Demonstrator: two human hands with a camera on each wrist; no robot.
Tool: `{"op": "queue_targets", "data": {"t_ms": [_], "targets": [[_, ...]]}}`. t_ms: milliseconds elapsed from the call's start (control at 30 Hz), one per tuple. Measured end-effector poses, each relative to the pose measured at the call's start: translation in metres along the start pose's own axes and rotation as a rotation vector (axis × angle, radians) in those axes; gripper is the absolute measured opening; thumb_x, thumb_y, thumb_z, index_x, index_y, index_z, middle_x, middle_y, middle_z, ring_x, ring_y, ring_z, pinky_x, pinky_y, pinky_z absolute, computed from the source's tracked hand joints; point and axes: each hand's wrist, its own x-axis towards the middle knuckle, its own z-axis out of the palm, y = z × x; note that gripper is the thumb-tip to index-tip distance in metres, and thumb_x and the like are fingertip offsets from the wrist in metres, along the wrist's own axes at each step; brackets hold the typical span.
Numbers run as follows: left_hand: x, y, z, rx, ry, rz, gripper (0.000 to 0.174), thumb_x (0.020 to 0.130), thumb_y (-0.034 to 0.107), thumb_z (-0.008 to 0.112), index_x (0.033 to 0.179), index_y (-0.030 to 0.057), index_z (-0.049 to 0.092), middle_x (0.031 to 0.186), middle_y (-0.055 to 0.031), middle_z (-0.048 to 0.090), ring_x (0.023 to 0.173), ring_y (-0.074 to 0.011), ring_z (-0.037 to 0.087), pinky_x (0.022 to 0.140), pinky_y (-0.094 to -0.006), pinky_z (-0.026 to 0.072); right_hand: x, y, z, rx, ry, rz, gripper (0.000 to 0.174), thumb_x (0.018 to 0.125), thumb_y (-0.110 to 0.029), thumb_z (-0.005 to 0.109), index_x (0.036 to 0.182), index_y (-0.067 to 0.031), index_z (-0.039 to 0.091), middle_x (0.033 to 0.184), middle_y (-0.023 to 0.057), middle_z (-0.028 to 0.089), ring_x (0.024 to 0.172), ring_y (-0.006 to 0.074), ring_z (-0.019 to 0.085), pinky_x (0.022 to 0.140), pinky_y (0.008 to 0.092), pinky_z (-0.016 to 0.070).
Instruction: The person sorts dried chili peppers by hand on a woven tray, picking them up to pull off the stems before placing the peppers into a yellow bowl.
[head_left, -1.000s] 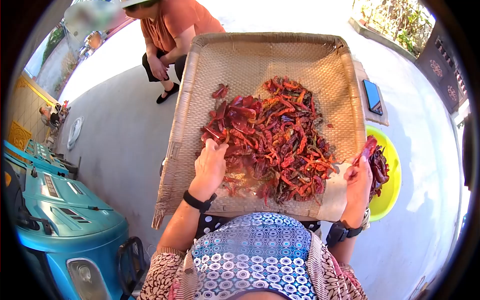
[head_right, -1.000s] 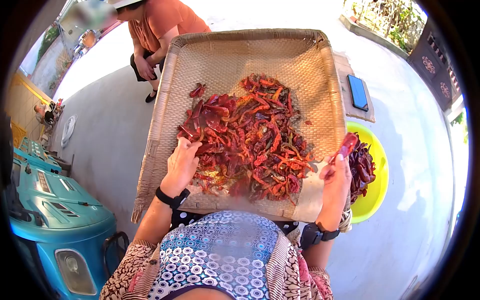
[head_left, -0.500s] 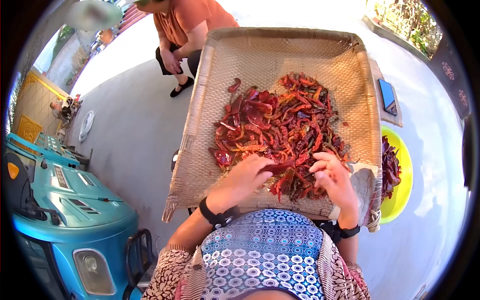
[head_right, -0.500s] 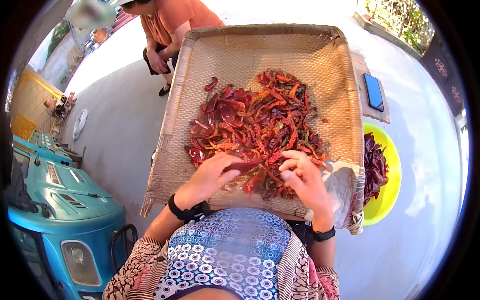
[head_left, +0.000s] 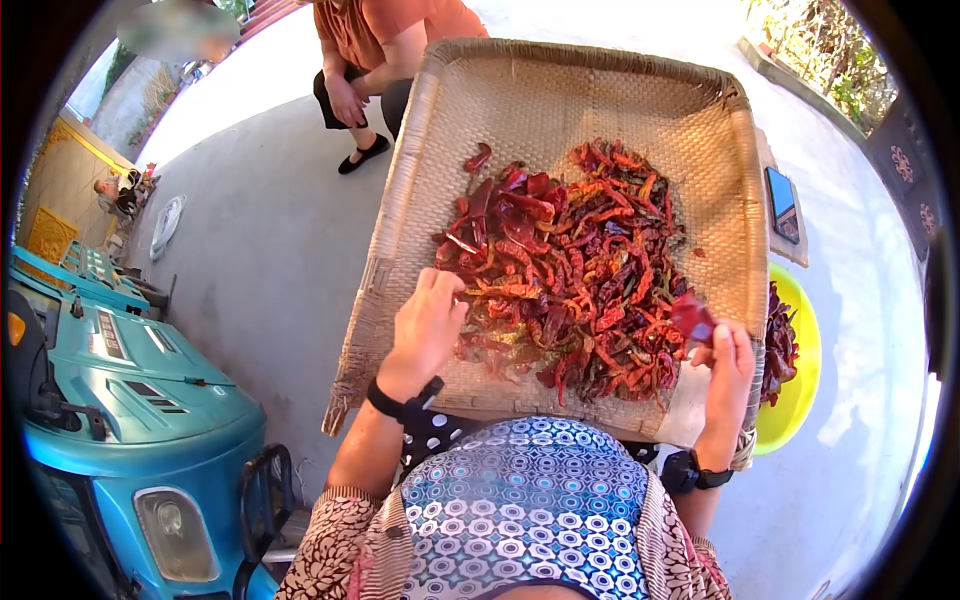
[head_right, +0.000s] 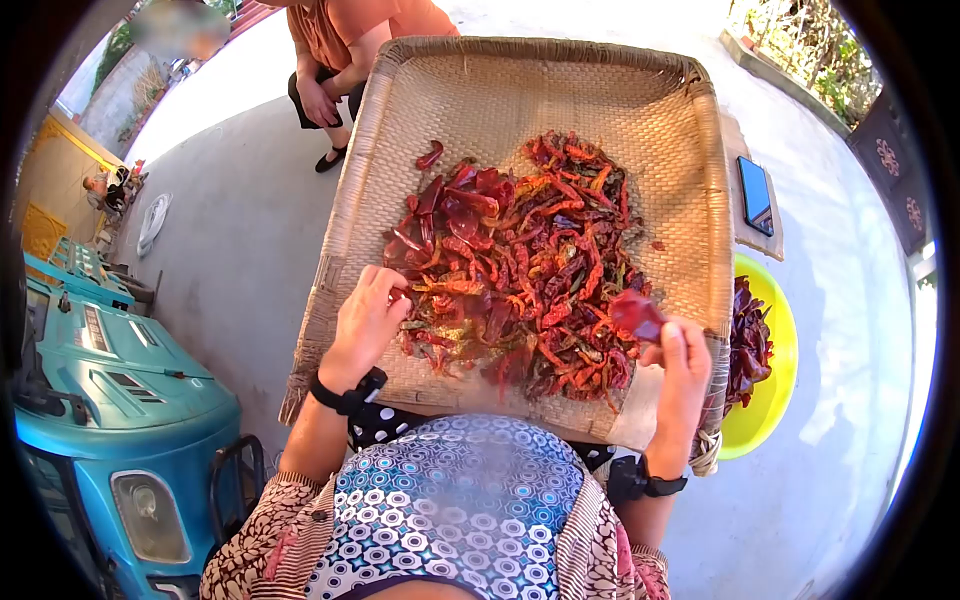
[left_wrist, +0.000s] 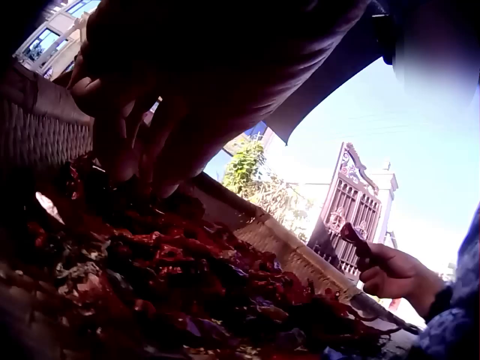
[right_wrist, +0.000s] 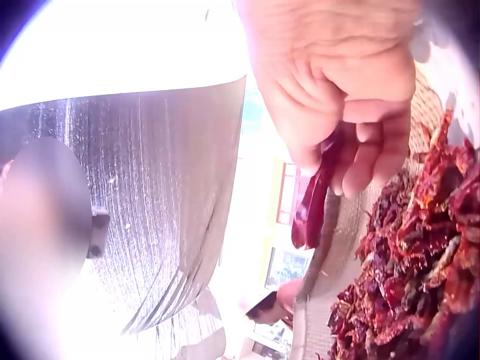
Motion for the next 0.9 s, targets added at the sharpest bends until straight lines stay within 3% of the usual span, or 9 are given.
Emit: {"op": "queue_targets", "data": {"t_ms": [100,233,367,400,500,633,700,733,900], "targets": [[0.003,-0.032,0.005,0.064,-0.036,-0.044,0.038,0.082,0.008,0.067,0.115,0.0087,0.049,0.113,-0.013,0.056,0.099,-0.0366,0.062,0.08,-0.0446,0.0512,0.009,-0.001,-0.036,0.455,0.329,0.053,0.023,0.101,-0.026,0.056,0.111,-0.0061,0.061,0.091,0.0003,0.064,0.068,0.0086,0.052,0.063,0.0238,0.0461],[-0.001,-0.032,0.004,0.07,-0.094,-0.145,0.051,0.08,0.01,0.072,0.124,0.0089,0.046,0.123,-0.0152,0.056,0.107,-0.0371,0.061,0.085,-0.0448,0.0513,0.015,0.022,-0.071,0.865,0.341,0.053,0.035,0.102,-0.034,0.052,0.124,-0.0073,0.056,0.096,0.0013,0.065,0.07,0.0109,0.052,0.065,0.027,0.0473],[-0.005,-0.015,-0.015,0.005,-0.062,-0.186,0.04,0.081,0.009,0.072,0.117,0.0071,0.055,0.098,-0.0111,0.058,0.089,-0.0269,0.061,0.078,-0.0373,0.0498,0.012,0.018,-0.06,1.024,0.206,0.121,0.039,0.103,-0.035,0.047,0.128,-0.0067,0.055,0.096,0.0019,0.065,0.071,0.0127,0.052,0.066,0.03,0.0483],[-0.01,-0.019,-0.015,0.039,-0.009,-0.041,0.028,0.084,0.008,0.069,0.11,0.0063,0.059,0.091,-0.0096,0.057,0.083,-0.0242,0.06,0.074,-0.0349,0.049,0.013,0.019,-0.057,1.025,0.118,0.122,0.038,0.104,-0.034,0.046,0.128,-0.0063,0.056,0.096,0.0021,0.065,0.071,0.0131,0.052,0.067,0.0306,0.0485],[-0.013,-0.004,-0.028,-0.188,-0.042,-0.009,0.022,0.085,0.005,0.066,0.106,0.0049,0.06,0.092,-0.009,0.057,0.083,-0.0215,0.061,0.073,-0.0334,0.0486,0.004,0.007,-0.011,0.627,0.043,0.153,0.033,0.103,-0.029,0.048,0.123,-0.0053,0.059,0.097,0.0037,0.066,0.069,0.013,0.054,0.068,0.0285,0.0488],[-0.012,0.017,-0.013,-0.541,-0.164,-0.065,0.018,0.09,0.008,0.063,0.106,0.0035,0.057,0.09,-0.007,0.061,0.079,-0.0184,0.063,0.07,-0.0326,0.0514,-0.009,-0.022,0.056,0.039,-0.46,0.134,0.029,0.099,-0.025,0.058,0.12,-0.0048,0.06,0.096,0.0051,0.065,0.07,0.0102,0.058,0.067,0.0238,0.0481],[-0.016,0.027,0.003,-0.868,-0.289,-0.232,0.015,0.092,0.008,0.06,0.106,0.0033,0.056,0.088,-0.0064,0.063,0.077,-0.0131,0.063,0.067,-0.0303,0.0514,-0.006,-0.017,0.076,-0.007,-0.749,0.224,0.031,0.097,-0.022,0.061,0.122,-0.0027,0.057,0.099,0.0059,0.066,0.077,0.0102,0.061,0.068,0.0246,0.0494],[-0.016,0.034,0.004,-0.845,-0.346,-0.193,0.011,0.098,0.006,0.053,0.109,0.0023,0.051,0.092,-0.005,0.062,0.072,-0.0105,0.06,0.065,-0.0241,0.0504,-0.008,-0.018,0.087,-0.032,-0.811,0.219,0.033,0.097,-0.022,0.061,0.122,-0.002,0.056,0.101,0.0068,0.066,0.079,0.0111,0.062,0.07,0.0253,0.0504],[-0.017,0.06,0.011,-1.172,-0.494,-0.278,0.017,0.099,0.008,0.054,0.113,0.0018,0.05,0.094,-0.0074,0.066,0.077,-0.0103,0.062,0.066,-0.024,0.0513,-0.009,-0.026,0.118,-0.294,-1.01,0.216,0.032,0.096,-0.021,0.06,0.119,0.0006,0.057,0.096,0.0092,0.071,0.079,0.0152,0.068,0.071,0.0286,0.054]]}}
